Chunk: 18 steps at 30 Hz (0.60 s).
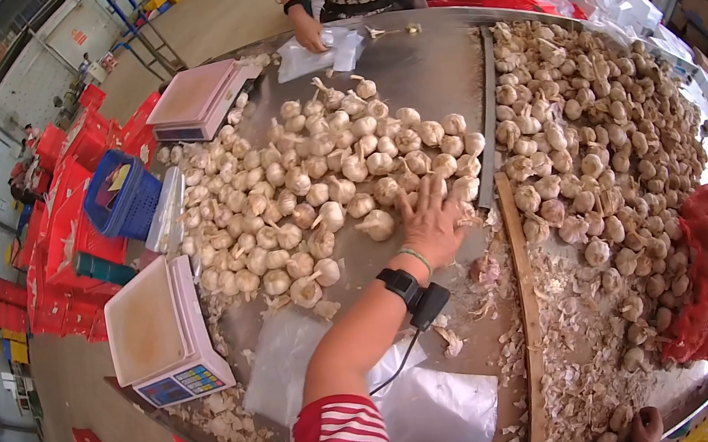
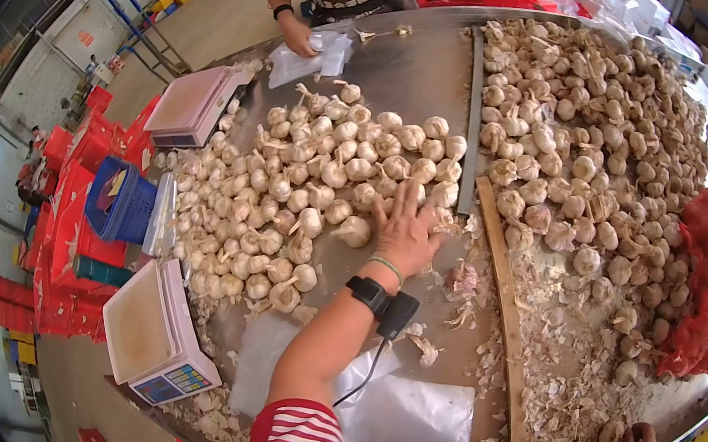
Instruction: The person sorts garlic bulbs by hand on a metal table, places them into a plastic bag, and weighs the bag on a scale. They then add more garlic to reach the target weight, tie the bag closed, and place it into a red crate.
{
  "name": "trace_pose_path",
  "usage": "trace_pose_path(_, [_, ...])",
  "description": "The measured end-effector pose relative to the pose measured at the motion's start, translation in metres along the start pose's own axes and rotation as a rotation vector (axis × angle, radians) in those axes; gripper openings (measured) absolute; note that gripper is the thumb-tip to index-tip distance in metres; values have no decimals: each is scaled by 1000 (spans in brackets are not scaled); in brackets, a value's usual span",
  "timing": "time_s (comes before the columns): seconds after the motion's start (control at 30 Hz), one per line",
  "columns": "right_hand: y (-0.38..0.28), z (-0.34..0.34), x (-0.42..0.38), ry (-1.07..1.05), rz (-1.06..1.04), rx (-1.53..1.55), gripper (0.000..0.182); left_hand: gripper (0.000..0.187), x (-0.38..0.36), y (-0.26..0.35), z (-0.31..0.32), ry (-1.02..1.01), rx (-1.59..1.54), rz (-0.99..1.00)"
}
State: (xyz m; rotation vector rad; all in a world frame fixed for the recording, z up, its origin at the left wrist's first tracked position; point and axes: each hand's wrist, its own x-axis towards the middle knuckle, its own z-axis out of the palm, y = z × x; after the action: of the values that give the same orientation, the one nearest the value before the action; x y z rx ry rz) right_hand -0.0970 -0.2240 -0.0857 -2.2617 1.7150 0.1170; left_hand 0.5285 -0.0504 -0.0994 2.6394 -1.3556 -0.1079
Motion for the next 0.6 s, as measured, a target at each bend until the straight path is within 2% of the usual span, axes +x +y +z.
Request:
trace_pose_path(0.1, [2, -3, -2, -15, 25, 52, 31, 54, 2, -23, -9, 51, -53, -153])
trace_pose_path(0.17, [-2, -5, -3, 8, 16, 55, 31, 55, -3, -46, -10, 43, 9, -187])
trace_pose_path(0.2, [-3, -3, -4, 22, -8, 58, 30, 56, -4, -57, -9, 34, 25, -268])
trace_pose_path(0.23, [1, 1, -4, 21, 2, 62, 30, 56, -5, -70, -9, 64, 65, -253])
trace_pose_path(0.27, [8, 8, -2, 86, -30, 94, 24, 54, -3, -78, -13, 104, 116, -300])
trace_pose_path(0.33, [18, 17, 2, 215, -98, 153, 14, 47, 8, -80, -31, -63, 109, -456])
trace_pose_path(0.37, [14, 13, 1, 215, -93, 154, 14, 43, 14, -75, -37, 70, 99, -476])
trace_pose_path(0.4, [8, 6, -1, 116, -47, 129, 19, 43, 28, -76, -34, 69, 99, -470])
trace_pose_path(0.43, [2, 1, -3, 19, 2, 104, 24, 45, 47, -81, -27, 205, 101, -347])
trace_pose_path(0.47, [-2, 1, -4, 22, 13, 103, 24, 47, 68, -83, -21, 340, 100, -222])
trace_pose_path(0.5, [-4, -1, -4, 9, 34, 65, 23, 47, 88, -84, -13, 338, 92, -215])
trace_pose_path(0.57, [-6, -4, -4, 3, 63, 18, 23, 55, 125, -81, 0, 394, 236, 40])
trace_pose_path(0.6, [-6, -3, -5, -1, 62, 39, 24, 55, 139, -81, 6, 395, 223, 47])
